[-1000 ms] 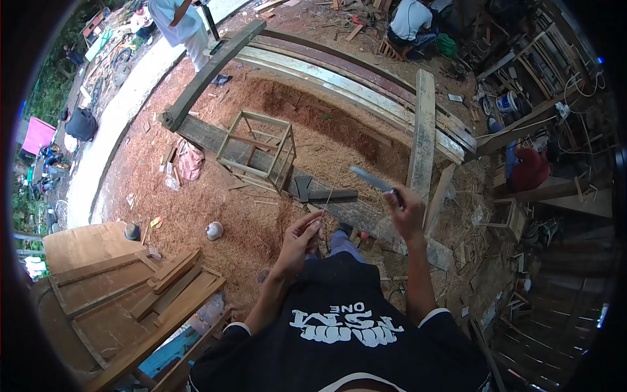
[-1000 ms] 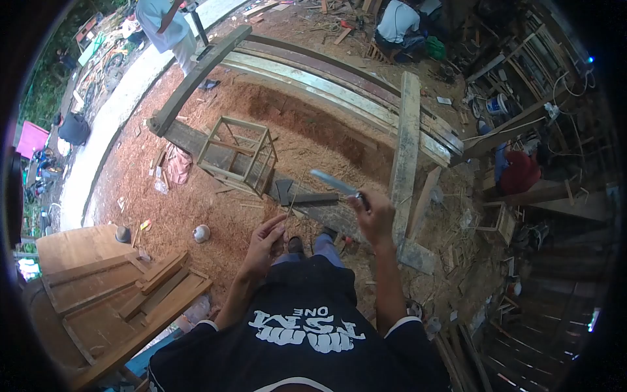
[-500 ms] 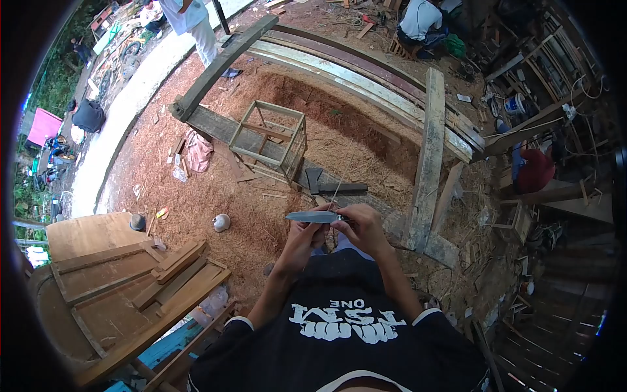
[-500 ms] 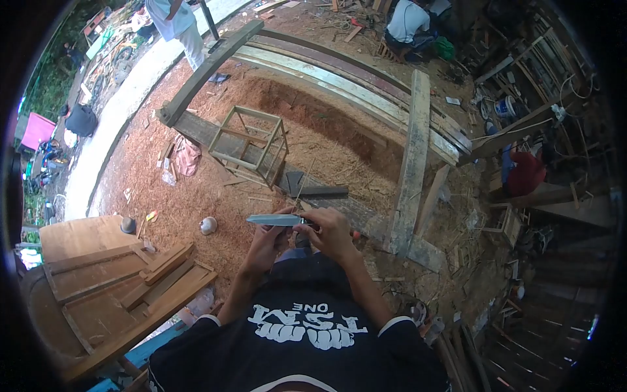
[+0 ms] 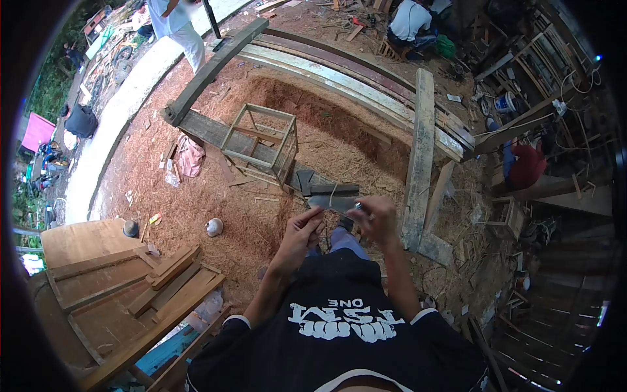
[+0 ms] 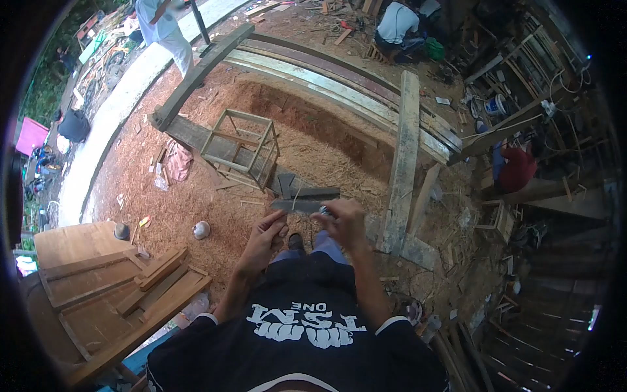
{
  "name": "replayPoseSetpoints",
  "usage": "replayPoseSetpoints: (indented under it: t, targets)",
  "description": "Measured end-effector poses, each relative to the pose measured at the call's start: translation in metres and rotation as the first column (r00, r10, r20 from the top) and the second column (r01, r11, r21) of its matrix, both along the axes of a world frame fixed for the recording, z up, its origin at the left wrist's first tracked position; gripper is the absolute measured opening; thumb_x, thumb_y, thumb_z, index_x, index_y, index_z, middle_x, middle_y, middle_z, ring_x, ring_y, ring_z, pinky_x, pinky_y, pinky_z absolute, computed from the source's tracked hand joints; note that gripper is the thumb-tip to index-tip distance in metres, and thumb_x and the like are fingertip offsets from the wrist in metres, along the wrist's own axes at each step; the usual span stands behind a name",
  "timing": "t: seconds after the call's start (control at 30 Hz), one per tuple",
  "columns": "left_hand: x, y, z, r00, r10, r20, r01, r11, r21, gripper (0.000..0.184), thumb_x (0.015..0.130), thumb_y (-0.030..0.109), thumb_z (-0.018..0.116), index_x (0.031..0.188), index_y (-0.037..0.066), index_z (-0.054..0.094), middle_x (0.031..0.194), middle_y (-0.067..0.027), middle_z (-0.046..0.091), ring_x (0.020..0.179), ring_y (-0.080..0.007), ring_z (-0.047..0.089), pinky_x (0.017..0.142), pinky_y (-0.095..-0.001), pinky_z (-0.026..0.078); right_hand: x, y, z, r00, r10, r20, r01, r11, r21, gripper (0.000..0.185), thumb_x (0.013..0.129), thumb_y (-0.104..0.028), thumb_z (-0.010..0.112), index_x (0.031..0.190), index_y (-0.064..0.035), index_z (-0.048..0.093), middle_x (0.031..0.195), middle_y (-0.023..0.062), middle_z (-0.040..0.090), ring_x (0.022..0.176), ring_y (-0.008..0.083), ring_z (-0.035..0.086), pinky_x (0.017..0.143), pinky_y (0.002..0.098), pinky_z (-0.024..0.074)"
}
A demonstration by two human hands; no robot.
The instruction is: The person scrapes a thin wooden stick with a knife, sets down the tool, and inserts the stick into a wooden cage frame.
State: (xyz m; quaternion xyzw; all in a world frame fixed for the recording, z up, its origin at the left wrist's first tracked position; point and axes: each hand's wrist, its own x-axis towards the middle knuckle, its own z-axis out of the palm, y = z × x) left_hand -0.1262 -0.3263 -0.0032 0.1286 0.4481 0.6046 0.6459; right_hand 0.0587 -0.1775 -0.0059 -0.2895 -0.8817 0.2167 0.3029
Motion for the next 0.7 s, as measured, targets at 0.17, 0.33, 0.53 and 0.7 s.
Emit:
replayPoseSetpoints:
  t: [0.17, 0.33, 0.53, 0.7]
  targets:
    - [-0.007, -0.011, 0.008, 0.998, 0.004, 0.062, -0.002, 0.999, -0.037, 0.036, 0.104, 0.015, 0.053, 0.139, 0.005, 0.055, 0.078, 0.0033, 0.053, 0.054, -0.0003, 0.034, 0.046, -0.0168, 0.026, 0.034, 0.044, -0.009, 0.899, -0.435, 0.046, 0.437, 0.893, -0.104, 0.036, 0.085, -0.043, 0.075, 0.086, -0.0071, 0.071, 0.064, 0.0078, 0.061, 0.060, 0.0273, 0.062, 0.058, 0.0406, 0.0453]
    - [-0.004, -0.002, 0.012, 0.997, 0.046, 0.064, -0.043, 0.998, -0.054, 0.038, 0.104, 0.016, 0.054, 0.141, 0.006, 0.053, 0.078, 0.0029, 0.053, 0.054, -0.0004, 0.034, 0.046, -0.0168, 0.026, 0.014, 0.014, 0.016, 0.955, -0.295, 0.035, 0.297, 0.950, -0.093, 0.035, 0.084, -0.041, 0.076, 0.086, -0.0060, 0.071, 0.066, 0.0071, 0.063, 0.062, 0.0281, 0.063, 0.062, 0.0410, 0.0465]
    - [0.001, 0.010, 0.010, 0.994, 0.025, 0.109, -0.022, 1.000, -0.022, 0.041, 0.104, 0.019, 0.055, 0.142, 0.006, 0.052, 0.078, 0.0030, 0.053, 0.052, -0.0002, 0.030, 0.046, -0.0183, 0.022, -0.019, -0.025, 0.018, 0.995, -0.010, -0.095, -0.005, 0.988, -0.152, 0.031, 0.084, -0.034, 0.077, 0.091, -0.0040, 0.072, 0.072, 0.0095, 0.066, 0.061, 0.0271, 0.062, 0.063, 0.0384, 0.0470]
    - [0.003, 0.012, 0.011, 0.996, -0.032, 0.087, 0.029, 0.999, 0.042, 0.040, 0.105, 0.022, 0.055, 0.142, 0.006, 0.053, 0.077, 0.0057, 0.049, 0.054, 0.0001, 0.029, 0.047, -0.0175, 0.022, -0.019, -0.027, 0.025, 0.997, 0.062, -0.037, -0.068, 0.979, -0.194, 0.033, 0.081, -0.034, 0.080, 0.091, -0.0036, 0.073, 0.076, 0.0107, 0.068, 0.064, 0.0264, 0.063, 0.065, 0.0379, 0.0473]
